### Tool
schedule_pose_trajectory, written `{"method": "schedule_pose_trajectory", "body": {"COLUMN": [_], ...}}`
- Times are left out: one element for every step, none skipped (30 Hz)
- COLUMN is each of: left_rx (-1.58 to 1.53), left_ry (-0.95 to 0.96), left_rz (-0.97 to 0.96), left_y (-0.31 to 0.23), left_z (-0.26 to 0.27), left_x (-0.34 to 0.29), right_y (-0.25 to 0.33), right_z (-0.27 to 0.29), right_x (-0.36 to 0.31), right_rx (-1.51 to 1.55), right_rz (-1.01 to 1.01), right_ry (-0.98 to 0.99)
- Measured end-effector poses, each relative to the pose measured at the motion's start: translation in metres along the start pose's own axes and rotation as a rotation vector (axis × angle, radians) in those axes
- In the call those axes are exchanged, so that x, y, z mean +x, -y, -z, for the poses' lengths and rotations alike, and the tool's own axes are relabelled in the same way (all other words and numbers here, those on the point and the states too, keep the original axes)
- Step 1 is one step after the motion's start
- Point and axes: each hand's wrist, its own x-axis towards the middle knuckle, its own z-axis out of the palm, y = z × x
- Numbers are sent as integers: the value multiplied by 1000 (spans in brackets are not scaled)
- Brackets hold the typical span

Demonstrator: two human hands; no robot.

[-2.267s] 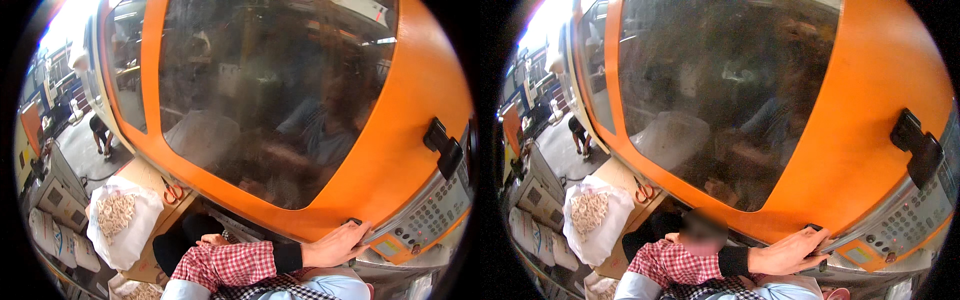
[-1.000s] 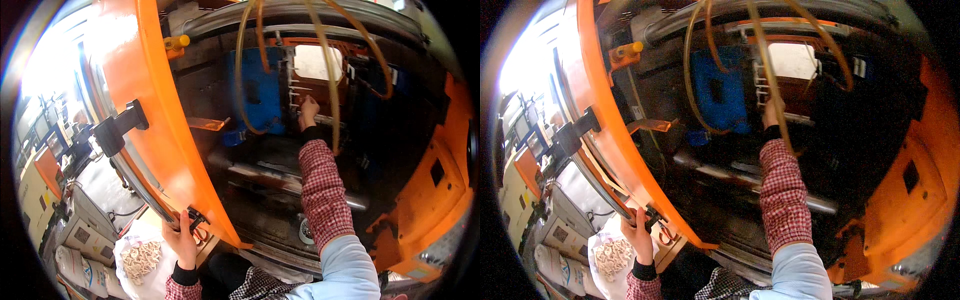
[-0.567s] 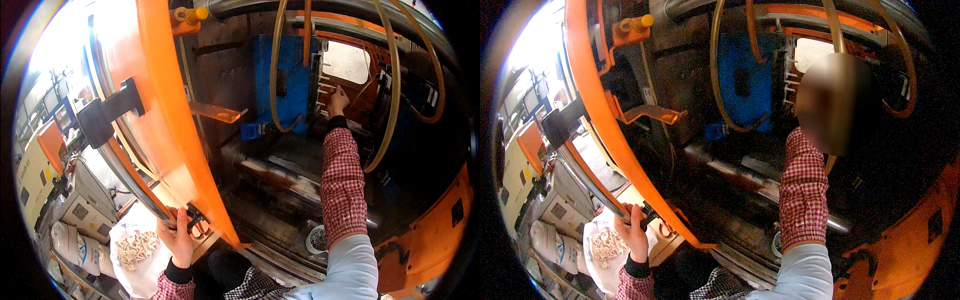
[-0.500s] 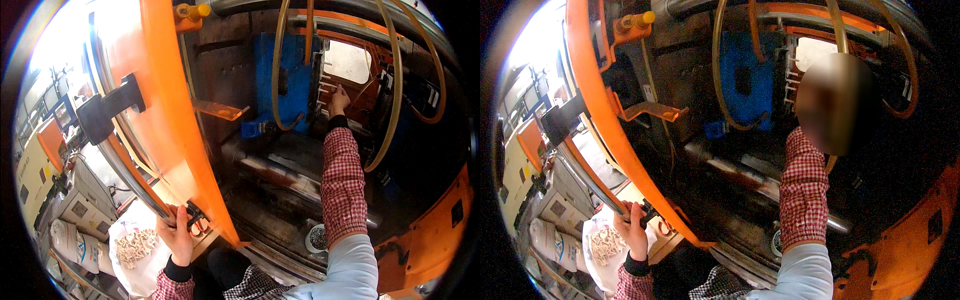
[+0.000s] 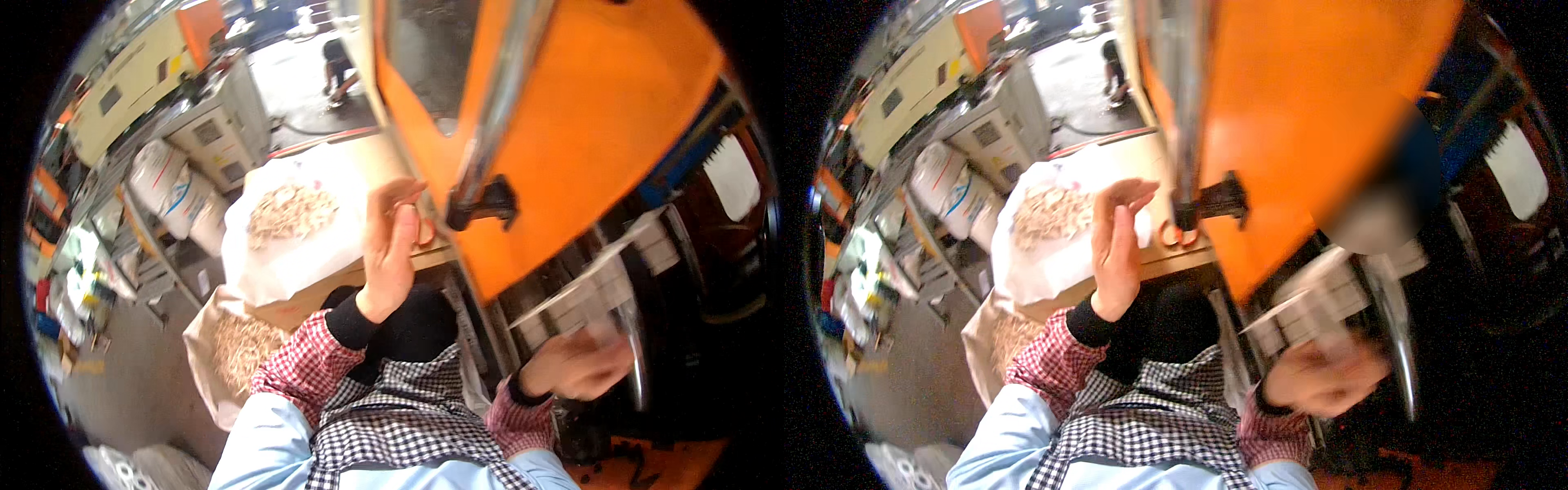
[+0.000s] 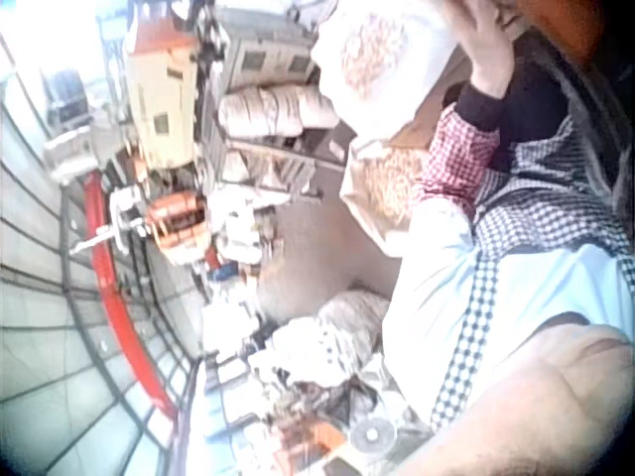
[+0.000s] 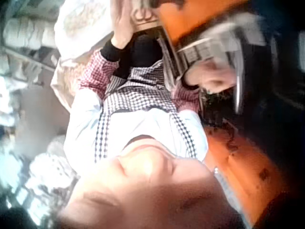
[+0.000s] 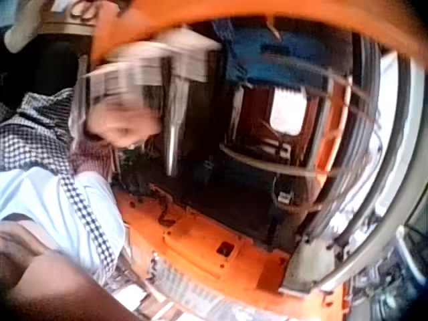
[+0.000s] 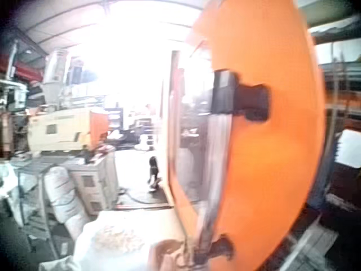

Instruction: The person repeatedly opens an injection molding machine, retrieves a white plastic component, and assembles it with a small metal pin. The assembled parts are placed into a bag on the workbench.

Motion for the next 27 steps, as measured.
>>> {"method": "schedule_pose_trajectory", "body": {"left_rx": [-19, -1, 43, 86, 152, 204, 253, 303, 308, 341, 340, 347, 352, 356, 354, 377, 400, 414, 331, 353, 289, 217, 205, 158, 166, 179, 154], "left_ry": [-96, -205, -286, -385, -444, -484, -494, -503, -520, -510, -499, -503, -485, -461, -427, -374, -326, -262, -222, -94, 15, 120, 179, 271, 378, 471, 526], "left_rz": [35, 77, 205, 344, 357, 369, 367, 368, 384, 418, 423, 433, 405, 384, 365, 356, 348, 349, 390, 402, 431, 459, 477, 516, 511, 492, 523], "left_y": [9, 32, 43, 46, 51, 53, 49, 44, 44, 40, 39, 37, 37, 39, 42, 45, 43, 37, 36, 38, 39, 41, 41, 42, 40, 38, 35], "left_z": [20, 54, 80, 109, 134, 148, 157, 164, 173, 179, 178, 180, 179, 177, 173, 170, 156, 139, 131, 125, 113, 100, 83, 65, 54, 41, 26], "left_x": [-12, -25, -43, -64, -86, -101, -111, -120, -128, -134, -133, -134, -132, -131, -129, -128, -125, -121, -124, -128, -130, -133, -136, -138, -137, -137, -137], "right_y": [14, 27, 41, 48, 45, 40, 35, 36, 33, 48, 30, 39, 45, 49, 50, 52, 49, 42, 44, 39, 28, 16, 1, -16, -27, -38, -53], "right_z": [13, 28, 18, 4, -24, -46, -71, -93, -115, -131, -150, -159, -167, -169, -163, -150, -130, -108, -81, -53, -27, 1, 24, 49, 74, 99, 121], "right_x": [-29, -59, -77, -91, -113, -145, -173, -195, -218, -222, -262, -268, -270, -267, -263, -247, -227, -215, -186, -162, -141, -123, -103, -82, -63, -45, -28], "right_rx": [294, 545, 593, 506, 568, 545, 508, 550, 481, 581, 556, 544, 521, 490, 485, 461, 546, 536, 658, 700, 634, 564, 447, 332, 33, -249, -398], "right_rz": [73, 57, -81, -96, -34, -87, 2, -139, 11, -74, -110, -162, -218, -280, -257, -237, -313, -131, -116, -181, -137, -90, -147, -199, -130, -53, -105], "right_ry": [321, 623, 744, 876, 914, 920, 900, 925, 932, 937, 1048, 1090, 1124, 1157, 1183, 1206, 1313, 1282, 1334, 1405, 1426, 1454, 1412, 1362, 1326, 1281, 1214]}}
